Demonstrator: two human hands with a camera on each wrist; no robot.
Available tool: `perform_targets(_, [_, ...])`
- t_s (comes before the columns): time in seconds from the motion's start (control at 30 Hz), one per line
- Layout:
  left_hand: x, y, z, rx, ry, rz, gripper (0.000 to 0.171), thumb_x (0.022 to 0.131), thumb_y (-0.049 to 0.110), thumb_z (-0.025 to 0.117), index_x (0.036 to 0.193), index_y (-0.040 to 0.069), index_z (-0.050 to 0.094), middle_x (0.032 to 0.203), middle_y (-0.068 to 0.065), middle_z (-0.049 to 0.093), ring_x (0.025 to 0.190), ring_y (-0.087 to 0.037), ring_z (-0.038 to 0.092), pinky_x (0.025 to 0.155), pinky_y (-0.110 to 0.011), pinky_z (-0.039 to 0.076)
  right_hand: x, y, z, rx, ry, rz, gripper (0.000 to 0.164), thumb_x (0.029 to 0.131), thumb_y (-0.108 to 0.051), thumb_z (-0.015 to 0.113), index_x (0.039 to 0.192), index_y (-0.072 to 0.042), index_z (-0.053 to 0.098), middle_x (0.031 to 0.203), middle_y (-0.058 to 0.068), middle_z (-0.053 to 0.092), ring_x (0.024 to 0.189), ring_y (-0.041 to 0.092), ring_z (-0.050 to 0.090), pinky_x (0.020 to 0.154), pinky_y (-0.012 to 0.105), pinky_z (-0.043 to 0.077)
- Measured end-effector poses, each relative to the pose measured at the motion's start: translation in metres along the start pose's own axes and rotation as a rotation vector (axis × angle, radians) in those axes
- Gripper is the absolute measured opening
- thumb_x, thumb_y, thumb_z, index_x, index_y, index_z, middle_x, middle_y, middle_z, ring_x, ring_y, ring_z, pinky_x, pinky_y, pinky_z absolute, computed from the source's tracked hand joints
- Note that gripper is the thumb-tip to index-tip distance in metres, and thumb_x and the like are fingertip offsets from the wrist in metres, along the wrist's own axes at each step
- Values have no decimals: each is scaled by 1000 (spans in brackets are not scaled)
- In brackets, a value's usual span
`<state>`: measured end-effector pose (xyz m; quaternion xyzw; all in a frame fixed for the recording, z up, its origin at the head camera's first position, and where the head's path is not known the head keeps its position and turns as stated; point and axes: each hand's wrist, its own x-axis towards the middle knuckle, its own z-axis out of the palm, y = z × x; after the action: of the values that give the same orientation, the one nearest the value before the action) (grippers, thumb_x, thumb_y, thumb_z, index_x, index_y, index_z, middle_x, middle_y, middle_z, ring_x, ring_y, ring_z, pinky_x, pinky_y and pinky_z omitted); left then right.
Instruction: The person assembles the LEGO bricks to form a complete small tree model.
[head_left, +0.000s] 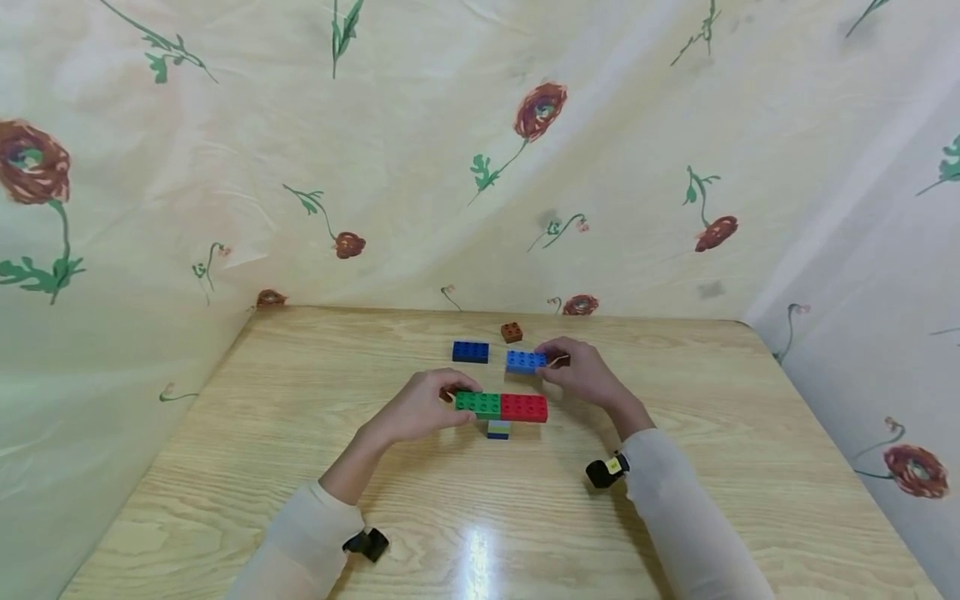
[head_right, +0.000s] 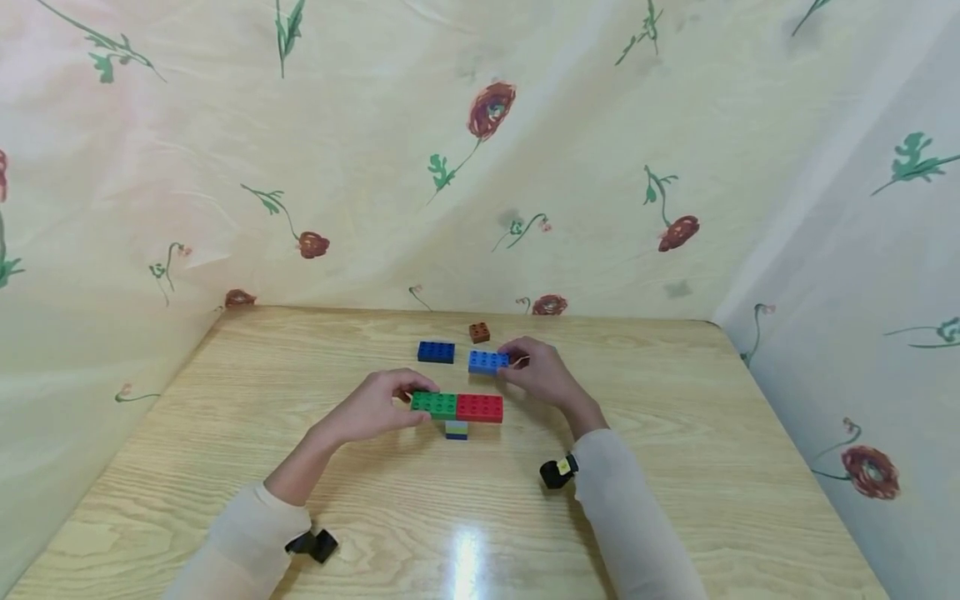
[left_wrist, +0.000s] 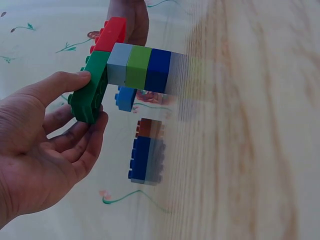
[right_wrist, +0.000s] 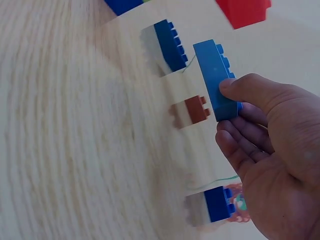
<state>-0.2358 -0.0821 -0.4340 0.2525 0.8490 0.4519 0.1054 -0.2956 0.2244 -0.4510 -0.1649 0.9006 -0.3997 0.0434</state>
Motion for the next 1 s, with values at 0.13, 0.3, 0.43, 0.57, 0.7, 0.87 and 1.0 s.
perform_targets(0.13, [0, 0, 0, -8, -1, -3, 32, 90, 17, 80, 122, 16, 73, 119, -1, 72, 102, -15, 64, 94, -41, 56, -7, -6, -4, 1, 4, -33, 35, 96, -19, 73, 128, -6, 67, 122, 13, 70, 108, 27, 66, 95, 44, 58])
perform_targets(0.3, [0, 0, 0, -5, 3, -4, 33, 90, 16, 80, 122, 15, 73, 120, -1, 72, 102, -15, 64, 95, -43, 56, -17, -18, -8, -1, 23, -92, 32, 95, -19, 75, 125, -9, 69, 119, 9, 71, 103, 23, 67, 94, 43, 58])
perform_targets(0.43, [0, 0, 0, 4, 5, -6, 32, 90, 17, 80, 122, 16, 73, 120, -1, 72, 102, -15, 64, 95, -42, 56, -24, -28, -11, 2, 25, -159, 29, 94, -18, 77, 121, -10, 71, 115, 7, 72, 98, 20, 68, 92, 46, 59])
perform_targets(0.57, [0, 0, 0, 4, 5, -6, 32, 90, 18, 80, 121, 16, 73, 120, -1, 72, 103, -15, 64, 95, -43, 56, -30, -38, -11, 18, 13, -202, 29, 92, -16, 78, 120, -10, 71, 114, 6, 72, 96, 20, 68, 93, 52, 58])
perform_targets(0.7, [-1, -1, 0, 3, 6, -2, 32, 90, 17, 80, 121, 15, 73, 120, -2, 73, 103, -16, 63, 96, -44, 56, -36, -47, -9, 26, -5, -225, 29, 92, -14, 79, 119, -10, 71, 114, 5, 72, 97, 19, 68, 94, 56, 57])
perform_targets(0.87, [-1, 0, 0, 12, 5, 10, 32, 89, 16, 80, 120, 14, 73, 120, -2, 73, 103, -16, 64, 95, -44, 57, -43, -57, -5, 11, -21, -261, 29, 91, -15, 80, 118, -11, 71, 114, 3, 71, 98, 18, 67, 93, 53, 58])
perform_targets(1.0, [-2, 1, 0, 24, 0, 17, 34, 89, 16, 80, 122, 11, 73, 122, -4, 73, 106, -17, 64, 96, -43, 56, -48, -63, -1, -5, -37, -272, 30, 91, -17, 81, 119, -14, 72, 115, 0, 72, 100, 17, 67, 93, 51, 58])
